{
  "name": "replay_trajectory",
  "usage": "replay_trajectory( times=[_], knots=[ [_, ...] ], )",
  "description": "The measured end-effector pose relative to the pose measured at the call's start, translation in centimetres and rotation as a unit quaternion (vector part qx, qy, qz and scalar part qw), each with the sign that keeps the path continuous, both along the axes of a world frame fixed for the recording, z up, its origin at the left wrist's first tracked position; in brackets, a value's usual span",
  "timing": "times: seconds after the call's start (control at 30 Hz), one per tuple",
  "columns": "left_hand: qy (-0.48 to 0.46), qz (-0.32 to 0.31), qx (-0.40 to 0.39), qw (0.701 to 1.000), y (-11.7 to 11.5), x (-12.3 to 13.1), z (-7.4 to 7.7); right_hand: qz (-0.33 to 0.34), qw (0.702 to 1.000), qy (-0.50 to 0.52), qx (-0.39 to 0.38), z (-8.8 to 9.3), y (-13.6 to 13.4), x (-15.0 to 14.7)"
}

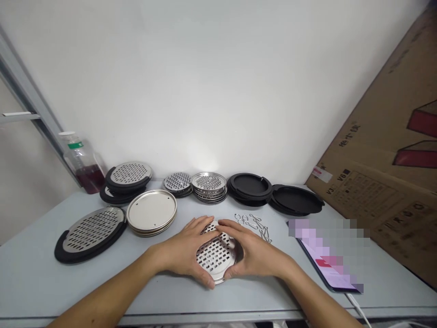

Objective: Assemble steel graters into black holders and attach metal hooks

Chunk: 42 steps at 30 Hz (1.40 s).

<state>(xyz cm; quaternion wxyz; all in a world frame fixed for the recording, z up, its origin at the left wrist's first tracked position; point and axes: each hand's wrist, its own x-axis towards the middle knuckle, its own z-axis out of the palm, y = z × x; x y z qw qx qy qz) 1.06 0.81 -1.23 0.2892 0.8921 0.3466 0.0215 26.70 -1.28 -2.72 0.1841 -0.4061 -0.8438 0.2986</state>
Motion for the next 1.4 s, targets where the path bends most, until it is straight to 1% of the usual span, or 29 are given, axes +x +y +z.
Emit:
replay_trajectory(
  times=[0.1, 0.17, 0.23, 0.3, 0.37, 0.4, 0.5, 0.57, 0.7, 0.77, 0.97, 1.17, 1.27, 1.4],
  knots=[
    [0.000, 0.007, -0.007, 1.000, 0.0, -0.1, -0.1, -0.012, 0.999, 0.008, 0.045, 0.1, 0.0, -0.2],
    [0.000, 0.014, -0.015, 1.000, -0.1, -0.3, -0.2, -0.062, 0.991, 0.024, 0.119, 0.0, 0.6, 0.0],
    [0.000, 0.019, -0.020, 1.000, -0.1, -0.5, -0.4, -0.145, 0.962, 0.039, 0.227, -0.2, 1.7, 0.7],
    [0.001, 0.020, -0.017, 1.000, -0.1, -0.6, -0.5, -0.217, 0.916, 0.037, 0.335, -0.4, 3.1, 1.7],
    [-0.001, 0.019, -0.012, 1.000, 0.0, -0.6, -0.6, -0.265, 0.880, 0.002, 0.393, -0.6, 4.5, 3.0],
    [-0.002, 0.019, -0.012, 1.000, 0.0, -0.6, -0.6, -0.278, 0.871, -0.021, 0.404, -0.6, 5.1, 3.6],
    [-0.004, 0.021, -0.017, 1.000, 0.0, -0.6, -0.7, -0.304, 0.860, -0.085, 0.402, -0.7, 6.3, 4.9],
    [-0.005, 0.023, -0.021, 1.000, 0.0, -0.6, -0.7, -0.307, 0.862, -0.109, 0.389, -0.8, 6.8, 5.3],
    [-0.016, 0.029, -0.026, 0.999, -0.1, -0.6, -0.6, -0.281, 0.874, -0.128, 0.376, -1.0, 7.1, 5.3],
    [-0.013, 0.029, -0.024, 0.999, -0.1, -0.5, -0.5, -0.274, 0.875, -0.136, 0.376, -1.0, 7.1, 5.1],
    [-0.008, 0.030, -0.026, 0.999, -0.1, -0.5, -0.5, -0.281, 0.866, -0.156, 0.384, -0.5, 6.6, 4.5],
    [0.002, 0.029, -0.034, 0.999, -0.1, -0.5, -0.3, -0.286, 0.851, -0.150, 0.415, -0.2, 5.2, 4.5],
    [0.000, 0.024, -0.030, 0.999, 0.0, -0.5, -0.3, -0.271, 0.862, -0.134, 0.406, -0.2, 4.4, 4.2],
    [0.001, 0.023, -0.027, 0.999, 0.0, -0.6, -0.3, -0.247, 0.898, -0.063, 0.358, -0.2, 3.8, 3.1]
  ],
)
